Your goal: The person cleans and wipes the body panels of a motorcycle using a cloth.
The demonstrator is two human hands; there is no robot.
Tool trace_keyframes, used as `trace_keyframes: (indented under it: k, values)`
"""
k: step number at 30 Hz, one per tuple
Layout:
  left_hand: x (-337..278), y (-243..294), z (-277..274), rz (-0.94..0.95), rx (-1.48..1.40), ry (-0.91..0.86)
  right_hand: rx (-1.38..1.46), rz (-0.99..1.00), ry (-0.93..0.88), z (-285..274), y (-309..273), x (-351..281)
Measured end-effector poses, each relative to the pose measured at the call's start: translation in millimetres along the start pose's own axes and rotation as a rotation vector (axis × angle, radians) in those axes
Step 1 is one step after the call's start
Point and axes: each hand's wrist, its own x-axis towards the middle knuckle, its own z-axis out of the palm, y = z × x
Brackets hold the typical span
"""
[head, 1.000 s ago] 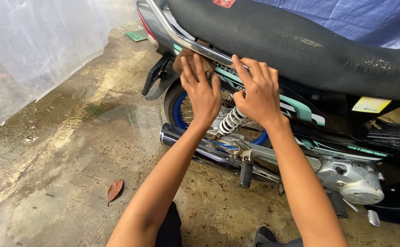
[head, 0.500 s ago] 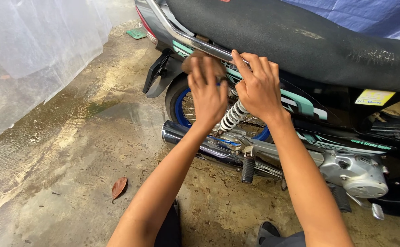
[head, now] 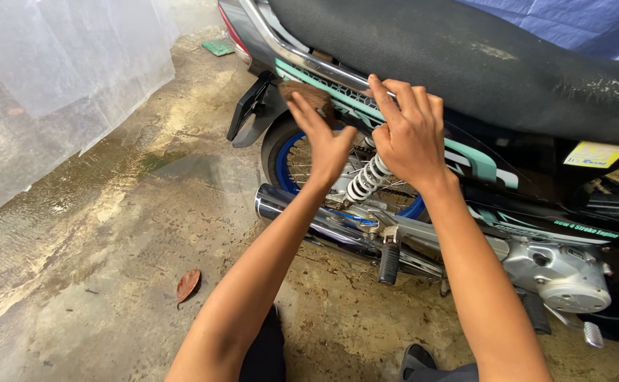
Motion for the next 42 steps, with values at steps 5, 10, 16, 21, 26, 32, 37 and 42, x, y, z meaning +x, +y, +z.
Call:
trace_keyframes:
  k: [5,10,16,21,26,32,37,42]
  values:
    - [-32.8,3.5,15.4,0.12,0.11,-0.152,-0.019,-0.006,-0.001,-0.6,0.3,0.6]
    - [-31.9,1.7,10.5,0.185,0.163,-0.249,-0.032,-0.005,-0.018,1.5,1.2,0.3]
    - [14.3,-14.8,-12.1,0.211,0.066,-0.003,-0.043,-0.015,-0.018,0.1,2.9,-0.8]
    - [48.0,-35.8,-41.1,0.138,0.059,0.117,-0.029,-0.013,-0.025,0.1,3.8,-0.8]
    - [18.8,-2.3,-29.9,0.209,0.097,0.085,-0.022,-0.009,-0.025,0.8,2.6,0.0]
    - [-32.5,9.3,-6.5,0.466,0.441,-0.041,0.01,-0.008,-0.023,-3.1,1.7,-0.5]
    - [-29.7,-1.5,-8.6,0.563,0.6,-0.119,0.016,-0.004,-0.025,-1.8,2.2,-0.6]
    - [1.2,-11.5,-25.5,0.419,0.541,0.078,0.022,0.008,-0.036,-1.4,3.6,-0.9]
